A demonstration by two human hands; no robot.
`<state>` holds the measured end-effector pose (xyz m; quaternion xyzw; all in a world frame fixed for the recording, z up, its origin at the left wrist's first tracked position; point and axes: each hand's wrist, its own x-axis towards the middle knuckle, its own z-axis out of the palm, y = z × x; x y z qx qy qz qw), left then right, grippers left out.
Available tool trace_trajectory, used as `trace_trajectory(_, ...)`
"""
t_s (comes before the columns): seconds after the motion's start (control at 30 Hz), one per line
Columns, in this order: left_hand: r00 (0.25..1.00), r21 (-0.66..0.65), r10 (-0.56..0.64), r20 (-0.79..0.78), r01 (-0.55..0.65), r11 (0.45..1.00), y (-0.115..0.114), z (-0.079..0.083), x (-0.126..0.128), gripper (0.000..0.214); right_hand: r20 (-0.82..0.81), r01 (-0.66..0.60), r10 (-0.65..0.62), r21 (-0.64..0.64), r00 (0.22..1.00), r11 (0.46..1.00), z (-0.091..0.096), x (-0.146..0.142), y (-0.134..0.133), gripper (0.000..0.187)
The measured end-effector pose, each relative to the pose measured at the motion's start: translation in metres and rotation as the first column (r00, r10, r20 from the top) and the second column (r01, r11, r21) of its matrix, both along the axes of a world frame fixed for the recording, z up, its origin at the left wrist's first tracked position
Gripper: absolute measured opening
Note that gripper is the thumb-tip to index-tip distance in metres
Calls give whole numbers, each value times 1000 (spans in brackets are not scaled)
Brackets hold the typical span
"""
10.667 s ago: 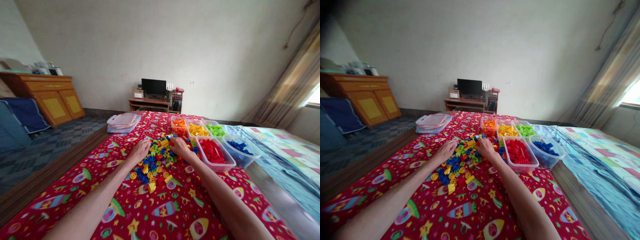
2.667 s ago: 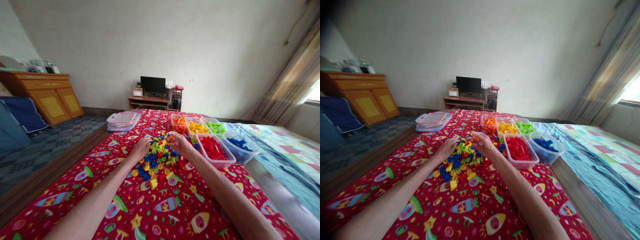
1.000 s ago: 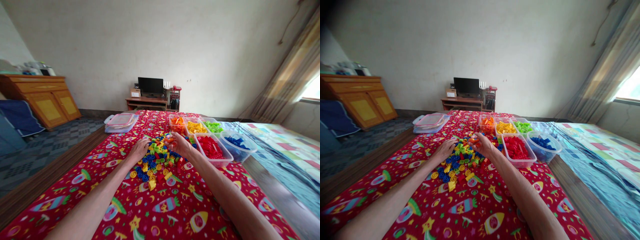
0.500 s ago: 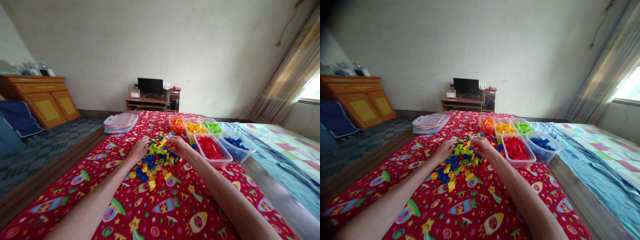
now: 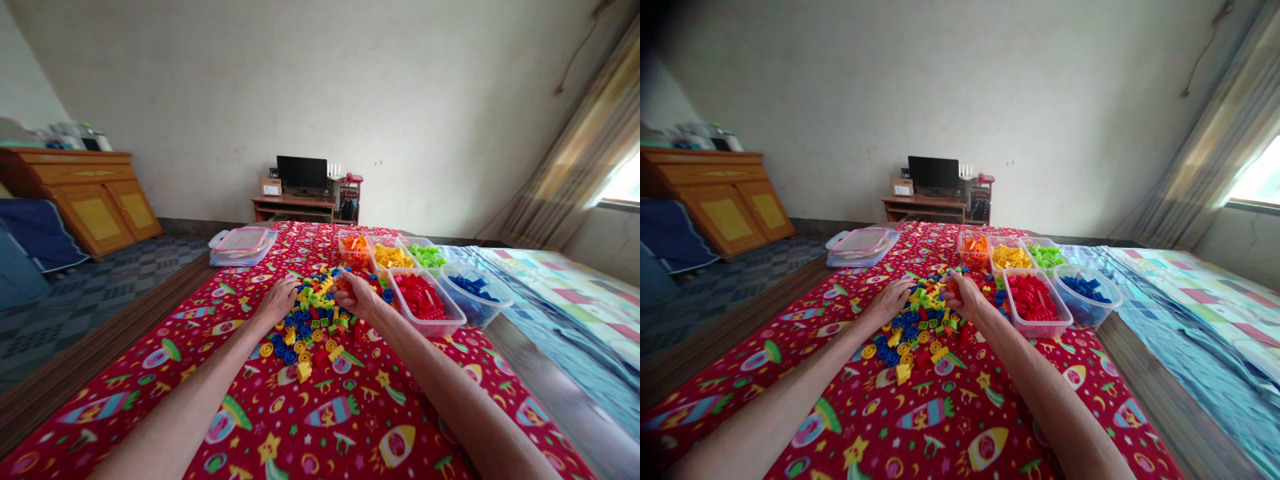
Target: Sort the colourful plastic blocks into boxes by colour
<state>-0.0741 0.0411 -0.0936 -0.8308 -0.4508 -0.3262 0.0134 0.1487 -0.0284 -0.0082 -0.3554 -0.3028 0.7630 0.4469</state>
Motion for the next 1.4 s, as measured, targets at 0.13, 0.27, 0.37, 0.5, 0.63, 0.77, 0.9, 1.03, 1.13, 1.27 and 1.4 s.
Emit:
trace_trajectory(0.13,1000,-1,6,-13,-6,1000,-1,1,0,35,11,13,-13,-6,1000,1000,1,0,-1,30)
trace_trajectory(0.27,1000,1,4,1,-4,1000,-1,1,0,33,19,20,-20,-4,1000,1000,1,-1,-1,30)
trace_trajectory(0.37,1000,-1,5,10,-5,1000,1,0,1,32,20,23,-23,-5,1000,1000,-1,-2,0,29)
trace_trajectory(0.5,1000,0,8,9,-8,1000,2,0,0,32,31,31,-31,6,999,1000,-3,-2,1,27)
trace_trajectory(0.63,1000,8,4,11,-4,1000,1,0,0,33,40,35,-36,9,999,999,-4,-2,1,26)
trace_trajectory(0.77,1000,11,5,-8,-5,1000,1,0,0,34,33,36,-37,11,999,999,-5,-2,1,29)
trace_trajectory(0.9,1000,11,7,-13,-7,1000,1,0,0,35,28,34,-34,10,999,999,-6,-2,2,29)
trace_trajectory(1.03,1000,19,0,-18,1,1000,2,-1,0,36,21,34,-34,-1,999,999,-5,-2,1,29)
trace_trajectory(1.13,1000,29,4,-5,-4,1000,3,-3,0,36,22,24,-24,9,999,1000,-5,-2,0,30)
trace_trajectory(1.27,1000,17,-4,3,4,1000,3,-3,0,34,36,22,-24,48,999,999,-6,-2,1,26)
trace_trajectory(1.4,1000,3,-8,-13,8,1000,2,-1,-1,33,58,24,-29,86,998,996,-7,-2,0,17)
